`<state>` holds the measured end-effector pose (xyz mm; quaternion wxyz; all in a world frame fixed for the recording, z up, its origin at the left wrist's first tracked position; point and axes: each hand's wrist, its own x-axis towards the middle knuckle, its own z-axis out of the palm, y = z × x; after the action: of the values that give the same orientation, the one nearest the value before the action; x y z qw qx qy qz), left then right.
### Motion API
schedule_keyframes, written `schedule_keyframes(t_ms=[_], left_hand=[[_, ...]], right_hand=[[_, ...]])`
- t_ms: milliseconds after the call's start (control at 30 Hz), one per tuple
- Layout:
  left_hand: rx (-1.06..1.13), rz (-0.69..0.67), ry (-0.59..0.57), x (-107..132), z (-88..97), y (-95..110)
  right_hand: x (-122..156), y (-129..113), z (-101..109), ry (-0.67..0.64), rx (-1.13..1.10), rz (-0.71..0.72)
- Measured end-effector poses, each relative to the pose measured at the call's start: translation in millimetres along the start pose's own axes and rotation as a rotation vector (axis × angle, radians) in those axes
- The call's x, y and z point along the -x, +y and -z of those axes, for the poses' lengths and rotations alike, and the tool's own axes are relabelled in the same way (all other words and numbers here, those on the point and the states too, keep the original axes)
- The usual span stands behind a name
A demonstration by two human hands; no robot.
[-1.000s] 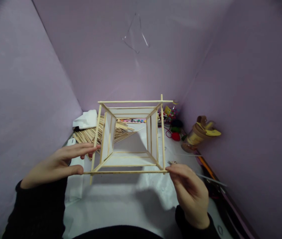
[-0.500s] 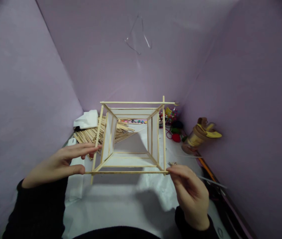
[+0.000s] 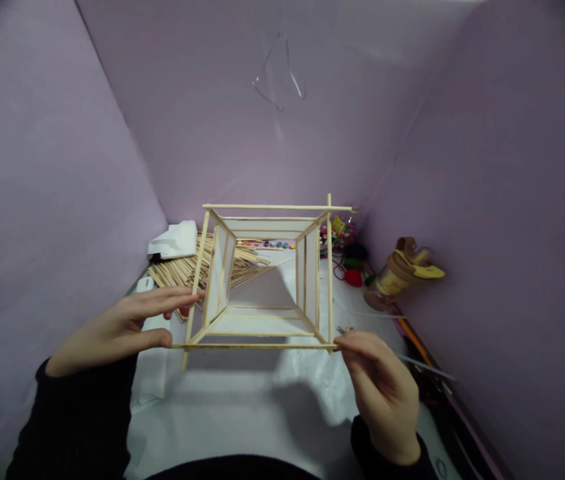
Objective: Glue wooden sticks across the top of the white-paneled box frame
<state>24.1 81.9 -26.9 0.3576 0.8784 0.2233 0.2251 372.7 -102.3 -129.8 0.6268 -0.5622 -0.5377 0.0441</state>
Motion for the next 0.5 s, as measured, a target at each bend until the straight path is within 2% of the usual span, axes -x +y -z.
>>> schedule_keyframes(t_ms=[500], left_hand=[[-0.058, -0.046, -0.043, 1.8, 1.6, -1.2]], right_hand=[[3.1, 2.9, 1.1, 0.009, -0.032, -0.051]])
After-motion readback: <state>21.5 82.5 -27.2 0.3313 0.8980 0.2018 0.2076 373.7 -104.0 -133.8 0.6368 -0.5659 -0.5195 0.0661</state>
